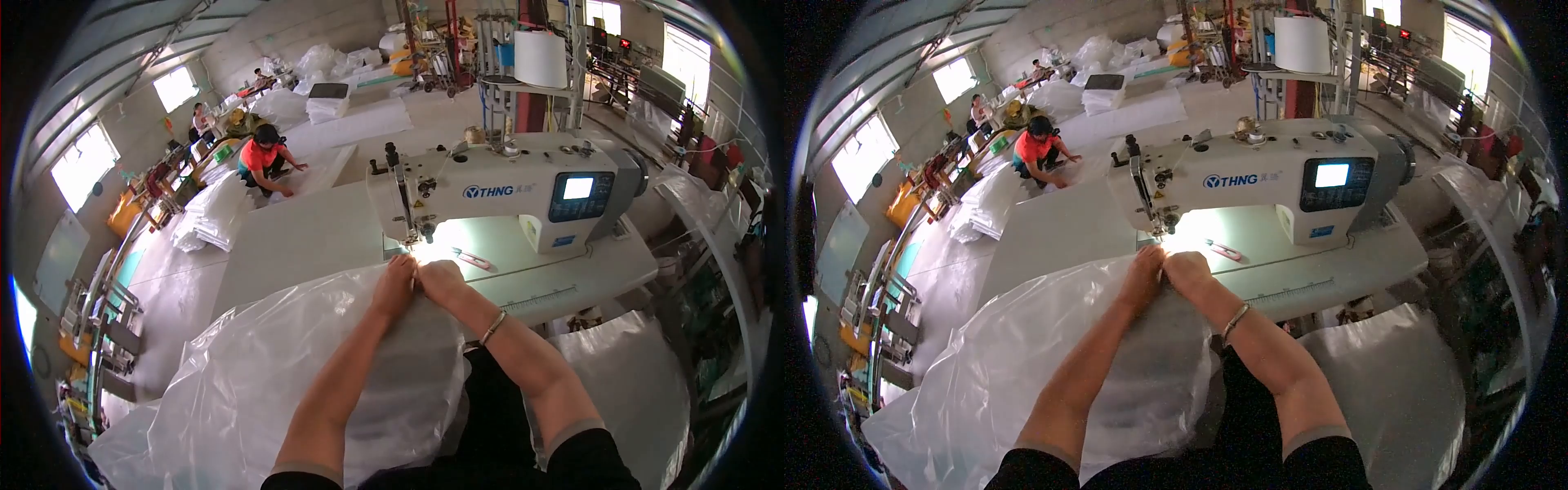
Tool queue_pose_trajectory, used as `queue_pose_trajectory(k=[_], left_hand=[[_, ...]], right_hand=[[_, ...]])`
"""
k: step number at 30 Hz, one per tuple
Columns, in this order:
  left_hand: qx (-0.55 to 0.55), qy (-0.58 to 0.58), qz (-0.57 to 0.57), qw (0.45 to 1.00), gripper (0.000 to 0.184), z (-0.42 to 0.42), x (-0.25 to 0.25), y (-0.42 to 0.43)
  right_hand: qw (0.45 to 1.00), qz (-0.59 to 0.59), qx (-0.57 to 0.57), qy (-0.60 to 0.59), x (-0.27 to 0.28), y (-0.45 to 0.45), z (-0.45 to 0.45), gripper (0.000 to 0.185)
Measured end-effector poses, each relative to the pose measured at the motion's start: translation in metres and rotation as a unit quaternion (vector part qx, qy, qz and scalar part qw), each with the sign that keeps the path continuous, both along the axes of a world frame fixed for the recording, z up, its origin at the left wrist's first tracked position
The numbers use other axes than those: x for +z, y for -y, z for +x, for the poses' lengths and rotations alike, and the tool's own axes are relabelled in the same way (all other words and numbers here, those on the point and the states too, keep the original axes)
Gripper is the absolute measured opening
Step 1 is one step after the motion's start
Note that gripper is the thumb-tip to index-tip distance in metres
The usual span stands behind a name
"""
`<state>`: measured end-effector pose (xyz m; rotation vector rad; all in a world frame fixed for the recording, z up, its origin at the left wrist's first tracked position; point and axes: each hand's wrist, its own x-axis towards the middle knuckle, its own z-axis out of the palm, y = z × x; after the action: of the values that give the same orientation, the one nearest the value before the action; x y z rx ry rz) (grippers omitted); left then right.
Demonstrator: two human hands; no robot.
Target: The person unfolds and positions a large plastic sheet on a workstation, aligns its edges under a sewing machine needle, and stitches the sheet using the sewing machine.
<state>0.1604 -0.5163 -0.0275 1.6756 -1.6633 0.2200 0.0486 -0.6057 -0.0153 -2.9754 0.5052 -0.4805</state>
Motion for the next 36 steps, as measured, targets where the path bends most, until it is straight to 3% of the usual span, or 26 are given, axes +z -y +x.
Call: queue_pose_trajectory(k=[4,9,11,13,14,15,16,17,18,20,21,23,24,25,26,27,29,33,35,36], left_hand=[[0.041,0.002,0.055,0.998,0.009,-0.004,0.002,-0.002],[0.047,0.028,0.047,0.997,0.019,-0.013,0.005,-0.008],[0.058,0.045,0.048,0.996,0.023,-0.017,0.006,-0.009],[0.064,0.057,0.091,0.992,0.028,-0.018,0.007,-0.01],[0.067,0.058,0.093,0.992,0.028,-0.021,0.009,-0.012],[0.086,0.071,0.09,0.99,0.029,-0.024,0.012,-0.013],[0.106,0.083,0.086,0.987,0.029,-0.026,0.013,-0.013],[0.109,0.082,0.086,0.987,0.029,-0.024,0.012,-0.011],[0.098,0.077,0.085,0.989,0.03,-0.023,0.011,-0.011],[0.089,0.072,0.085,0.99,0.031,-0.022,0.01,-0.011],[0.09,0.066,0.093,0.989,0.03,-0.023,0.012,-0.012],[0.091,0.061,0.101,0.989,0.03,-0.024,0.011,-0.012],[0.09,0.057,0.105,0.989,0.029,-0.023,0.011,-0.011],[0.088,0.054,0.108,0.989,0.029,-0.023,0.011,-0.011],[0.092,0.054,0.109,0.988,0.029,-0.023,0.01,-0.011],[0.092,0.057,0.105,0.989,0.028,-0.025,0.012,-0.011],[0.094,0.059,0.102,0.989,0.027,-0.026,0.012,-0.013],[0.101,0.06,0.115,0.986,0.027,-0.031,0.016,-0.015],[0.106,0.062,0.121,0.985,0.027,-0.035,0.017,-0.014],[0.108,0.068,0.12,0.984,0.027,-0.036,0.017,-0.015]], right_hand=[[0.993,0.113,-0.009,0.035,-0.002,-0.022,-0.048,0.021],[0.999,0.016,-0.013,-0.042,-0.001,-0.083,-0.121,0.03],[0.994,0.09,-0.001,-0.059,-0.006,-0.085,-0.141,0.027],[0.966,0.229,0.066,0.098,0.021,-0.058,-0.172,0.022],[0.985,0.173,-0.022,0.02,0.006,-0.023,-0.183,0.016],[0.91,0.36,-0.161,0.124,0.043,-0.004,-0.202,0.007],[0.883,0.315,-0.326,0.12,0.073,0.026,-0.215,0.006],[0.895,0.142,-0.205,0.369,0.055,0.085,-0.244,0.013],[0.849,0.055,-0.267,0.453,0.087,0.116,-0.256,0.023],[0.804,-0.179,-0.367,0.432,0.104,0.221,-0.308,0.041],[0.772,-0.125,-0.4,0.477,0.107,0.265,-0.322,0.045],[0.765,-0.087,-0.497,0.4,0.07,0.405,-0.367,0.046],[0.766,-0.086,-0.496,0.401,0.076,0.406,-0.363,0.046],[0.763,0.152,-0.493,0.389,0.086,0.4,-0.358,0.046],[0.717,0.382,-0.463,0.355,0.093,0.393,-0.35,0.046],[0.718,0.384,-0.46,0.354,0.091,0.389,-0.343,0.046],[0.706,0.374,-0.381,0.465,0.076,0.374,-0.341,0.044],[0.722,0.34,-0.301,0.522,-0.01,0.394,-0.365,0.041],[0.716,0.189,-0.316,0.593,-0.028,0.372,-0.371,0.036],[0.754,0.068,-0.351,0.551,-0.013,0.329,-0.354,0.035]])
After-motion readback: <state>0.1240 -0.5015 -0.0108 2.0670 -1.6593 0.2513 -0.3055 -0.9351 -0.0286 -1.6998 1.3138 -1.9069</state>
